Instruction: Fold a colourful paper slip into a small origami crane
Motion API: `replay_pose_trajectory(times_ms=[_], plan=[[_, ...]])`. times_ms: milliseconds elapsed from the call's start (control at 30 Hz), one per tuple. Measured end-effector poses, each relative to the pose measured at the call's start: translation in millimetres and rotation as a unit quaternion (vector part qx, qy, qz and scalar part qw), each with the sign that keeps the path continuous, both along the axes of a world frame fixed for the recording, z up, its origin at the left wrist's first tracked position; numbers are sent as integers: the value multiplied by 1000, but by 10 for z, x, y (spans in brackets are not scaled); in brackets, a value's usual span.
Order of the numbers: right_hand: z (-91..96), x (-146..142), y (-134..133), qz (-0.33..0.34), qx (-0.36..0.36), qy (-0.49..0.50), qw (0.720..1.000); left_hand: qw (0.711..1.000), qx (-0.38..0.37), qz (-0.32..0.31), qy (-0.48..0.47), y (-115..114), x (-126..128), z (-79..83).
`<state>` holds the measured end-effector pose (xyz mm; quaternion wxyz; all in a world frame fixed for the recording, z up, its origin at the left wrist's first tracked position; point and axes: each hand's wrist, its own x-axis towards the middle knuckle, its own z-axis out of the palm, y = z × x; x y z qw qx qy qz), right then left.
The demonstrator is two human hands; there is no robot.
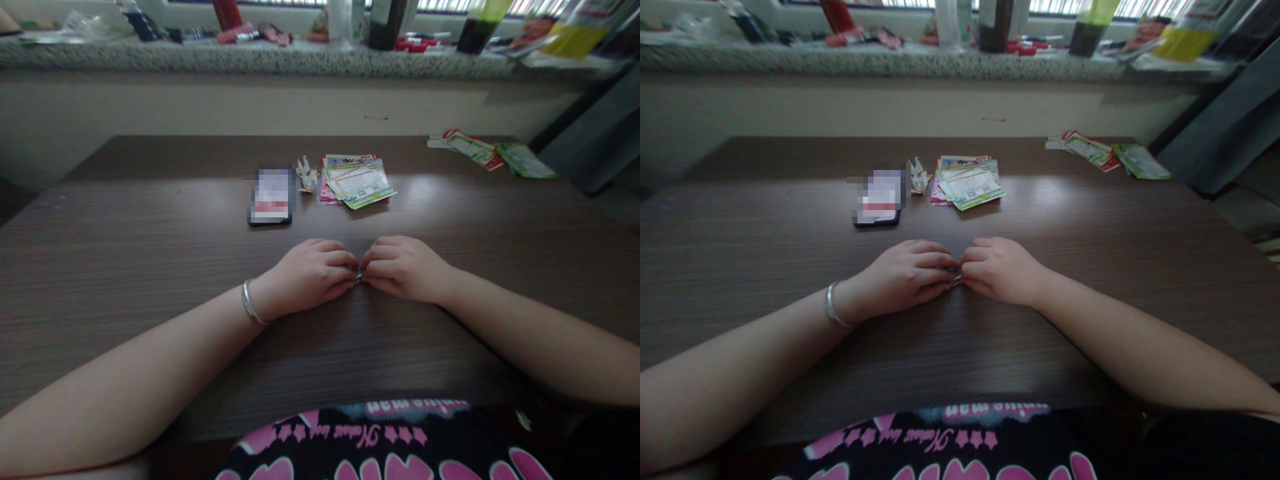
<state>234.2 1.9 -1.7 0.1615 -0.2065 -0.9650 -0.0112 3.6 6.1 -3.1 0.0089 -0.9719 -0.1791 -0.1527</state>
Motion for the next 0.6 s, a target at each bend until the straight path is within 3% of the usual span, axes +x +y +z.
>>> replay_pose_trajectory(times_ms=[367,600], plan=[[72,20,-48,-10,32,-71,997,1000,3,-8,-2,4,-3,0],[40,8,-46,-27,18,-58,998,999,-45,3,-20,0,10,-27]])
